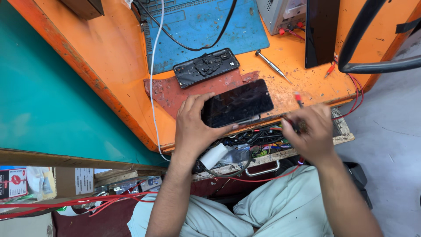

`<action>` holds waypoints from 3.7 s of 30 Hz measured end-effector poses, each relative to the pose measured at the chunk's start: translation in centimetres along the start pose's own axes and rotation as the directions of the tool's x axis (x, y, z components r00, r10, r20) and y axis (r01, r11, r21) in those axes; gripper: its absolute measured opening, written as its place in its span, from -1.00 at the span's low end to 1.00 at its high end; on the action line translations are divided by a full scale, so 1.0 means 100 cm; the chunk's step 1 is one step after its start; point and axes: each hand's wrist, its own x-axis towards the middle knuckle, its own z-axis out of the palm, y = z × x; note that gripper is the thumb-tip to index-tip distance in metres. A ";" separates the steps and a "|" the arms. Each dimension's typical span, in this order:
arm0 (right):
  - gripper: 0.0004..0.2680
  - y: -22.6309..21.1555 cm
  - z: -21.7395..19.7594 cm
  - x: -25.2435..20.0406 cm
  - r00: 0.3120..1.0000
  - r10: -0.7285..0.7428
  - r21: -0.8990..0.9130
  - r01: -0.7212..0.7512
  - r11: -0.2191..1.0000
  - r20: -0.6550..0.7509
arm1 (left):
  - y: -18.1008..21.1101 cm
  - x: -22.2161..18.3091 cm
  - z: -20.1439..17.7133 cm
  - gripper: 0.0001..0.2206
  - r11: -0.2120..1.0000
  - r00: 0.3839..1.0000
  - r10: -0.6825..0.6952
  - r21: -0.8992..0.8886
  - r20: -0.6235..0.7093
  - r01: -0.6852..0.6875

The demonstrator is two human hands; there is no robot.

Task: The person disassembles a mobile phone by removing the back panel and battery, and then reconnects internal components by hand.

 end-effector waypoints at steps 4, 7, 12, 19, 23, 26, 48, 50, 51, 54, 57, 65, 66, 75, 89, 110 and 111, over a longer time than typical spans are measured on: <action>-0.81 -0.063 -0.003 -0.074 0.798 0.587 0.822 -0.420 0.385 0.133 | 0.013 0.001 0.012 -0.13 0.990 0.992 -0.123 0.072 -0.011 0.124; -0.83 -0.119 0.002 -0.120 0.593 0.574 0.820 -0.322 -0.473 0.564 | 0.020 -0.003 0.015 -0.06 0.983 0.991 -0.131 0.130 -0.010 0.132; -0.86 -0.176 0.039 -0.137 0.595 0.487 0.754 -0.363 -0.547 0.639 | 0.023 -0.027 -0.013 -0.25 0.982 0.937 0.184 0.085 -0.296 -0.166; -0.84 -0.182 0.053 -0.098 0.587 0.734 0.915 -0.385 -0.118 0.341 | 0.031 -0.079 -0.072 -0.71 0.828 0.915 0.115 -0.547 0.386 0.126; -0.88 -0.174 0.062 -0.066 0.585 0.717 0.899 -0.417 -0.134 0.378 | 0.020 -0.081 -0.063 -0.74 0.764 0.885 0.050 -0.589 0.463 0.265; -0.85 -0.163 0.061 -0.030 0.585 0.654 0.845 -0.509 -0.165 0.480 | 0.000 -0.080 -0.056 -0.84 0.679 0.881 -0.116 -0.611 0.458 0.407; -0.37 -0.079 0.056 0.127 0.779 -0.376 0.541 0.058 0.839 0.501 | -0.029 -0.052 -0.037 -0.81 0.878 0.997 -0.080 -0.472 0.009 0.075; -0.42 -0.080 0.056 0.127 0.813 -0.424 0.512 0.187 0.838 0.398 | -0.027 -0.052 -0.034 -0.84 0.867 0.998 -0.070 -0.495 0.003 0.062; -0.42 -0.082 0.058 0.127 0.812 -0.427 0.513 0.189 0.837 0.398 | -0.026 -0.051 -0.034 -0.87 0.855 0.998 -0.059 -0.517 -0.006 0.048; -0.49 -0.090 0.064 0.120 0.849 -0.454 0.364 0.347 0.864 0.268 | -0.023 -0.051 -0.030 -0.83 0.860 0.995 -0.101 -0.504 -0.005 0.085; -0.56 -0.095 0.069 0.114 0.853 -0.505 0.244 0.466 0.851 0.132 | -0.024 -0.053 -0.021 -0.79 0.750 0.975 -0.219 -0.635 0.027 0.186; -0.80 -0.090 0.081 0.101 0.787 -0.616 0.041 0.615 0.788 0.035 | -0.039 -0.051 -0.007 -0.81 0.462 0.941 -0.254 -0.827 0.222 0.320; -0.80 -0.089 0.083 0.100 0.786 -0.618 0.042 0.616 0.786 0.035 | -0.039 -0.051 -0.007 -0.80 0.445 0.946 -0.246 -0.842 0.213 0.305; -0.84 -0.083 0.091 0.086 0.779 -0.624 0.000 0.625 0.781 -0.067 | -0.043 -0.049 -0.008 -0.79 0.499 0.911 -0.299 -0.767 0.284 0.403; -0.86 -0.088 0.086 0.089 0.771 -0.637 -0.003 0.637 0.771 0.007 | -0.026 -0.043 -0.024 -0.85 0.779 0.965 -0.253 -0.578 0.068 0.244; -0.87 -0.091 0.082 0.095 0.690 -0.713 -0.096 0.723 0.684 0.120 | -0.042 -0.024 -0.032 -0.87 0.911 0.997 -0.008 -0.409 0.081 0.041; -0.87 -0.093 0.081 0.096 0.688 -0.716 -0.099 0.726 0.681 0.120 | -0.043 -0.024 -0.032 -0.87 0.903 0.995 -0.031 -0.424 0.090 0.066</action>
